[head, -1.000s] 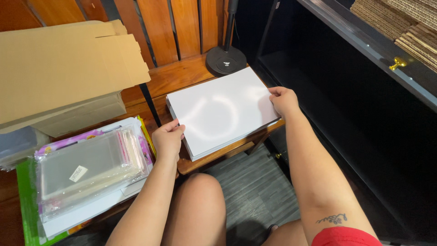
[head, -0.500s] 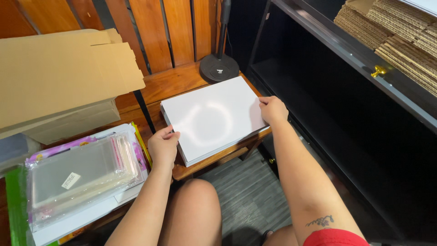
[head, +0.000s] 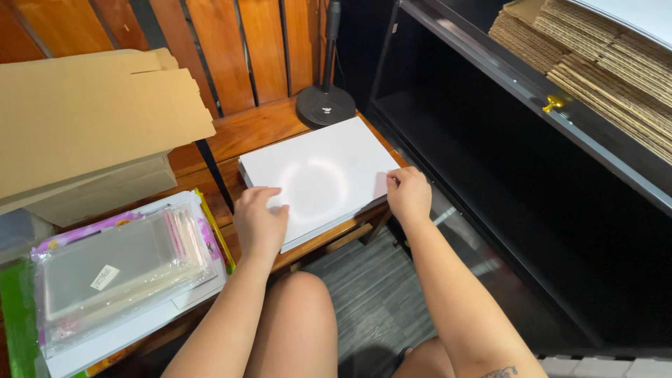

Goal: The person sits on the floor and repeatedly picks up white sheets and brown cardboard pieces from a shelf. They place each item onto a stack on a small wooden table, alternating between the two types of materials.

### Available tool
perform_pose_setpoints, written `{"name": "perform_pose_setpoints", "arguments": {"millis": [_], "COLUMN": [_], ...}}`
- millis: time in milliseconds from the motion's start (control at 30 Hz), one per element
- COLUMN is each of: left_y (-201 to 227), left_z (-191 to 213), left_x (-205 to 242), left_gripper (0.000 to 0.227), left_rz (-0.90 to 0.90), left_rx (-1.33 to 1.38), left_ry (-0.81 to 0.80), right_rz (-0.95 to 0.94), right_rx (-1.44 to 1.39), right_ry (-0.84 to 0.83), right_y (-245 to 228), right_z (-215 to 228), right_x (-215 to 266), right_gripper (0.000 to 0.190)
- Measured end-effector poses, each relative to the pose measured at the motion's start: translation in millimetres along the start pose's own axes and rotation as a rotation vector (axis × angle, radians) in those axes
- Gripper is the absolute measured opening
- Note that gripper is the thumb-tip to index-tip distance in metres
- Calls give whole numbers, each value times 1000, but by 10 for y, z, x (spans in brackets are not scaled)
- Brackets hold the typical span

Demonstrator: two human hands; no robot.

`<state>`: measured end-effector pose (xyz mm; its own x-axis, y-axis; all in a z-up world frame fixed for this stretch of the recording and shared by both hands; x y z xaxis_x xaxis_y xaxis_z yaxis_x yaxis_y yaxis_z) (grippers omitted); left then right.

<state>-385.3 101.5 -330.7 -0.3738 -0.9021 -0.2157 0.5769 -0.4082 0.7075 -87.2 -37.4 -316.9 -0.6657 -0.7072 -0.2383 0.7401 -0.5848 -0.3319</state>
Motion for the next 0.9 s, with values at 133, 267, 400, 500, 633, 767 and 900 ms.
{"name": "perform_pose_setpoints", "arguments": {"millis": [133,267,400,500,633,767,900], "left_y": [271,326,362,379,420,412,481], "left_z": [34,-10,-28,0,31,33,108], "left_x": [52,53,-8,-13,-1,-30,-55], "left_gripper": [28,39,42,43,40,42,47], "left_rz": [-62,-95,-111,-136,-147,-148,-148], "left_rx": [-78,-293,-364,-386,-385,-392,-423], "left_ry": [-130,-293,-389,-415,-440,-467,-484], "right_rz": [1,19,9,-43,-127,-152,-160], "right_rx": [39,83,131,159,169,157,198], "right_ry": [-26,-32,-105,-244,-374,-429,-402], "right_y": [37,112,115,-129,-309,-433,-471], "right_z": [-63,-243,-312,-48,173,301,281], "right_x": [73,118,183,354,511,557,539], "right_gripper": [16,28,32,38,49,57,61]}}
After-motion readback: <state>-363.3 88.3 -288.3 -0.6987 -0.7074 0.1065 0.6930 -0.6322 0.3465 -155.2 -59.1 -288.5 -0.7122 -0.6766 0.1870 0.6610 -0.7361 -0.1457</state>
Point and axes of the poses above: each hand's wrist, its own x-axis away from the middle knuckle, its own z-axis out of the back of the hand, y = z × x, the point moved 2 cm from there along -x, towards the middle knuckle, and after that the axes turned 8 degrees about -y, right-handed, at the moved point
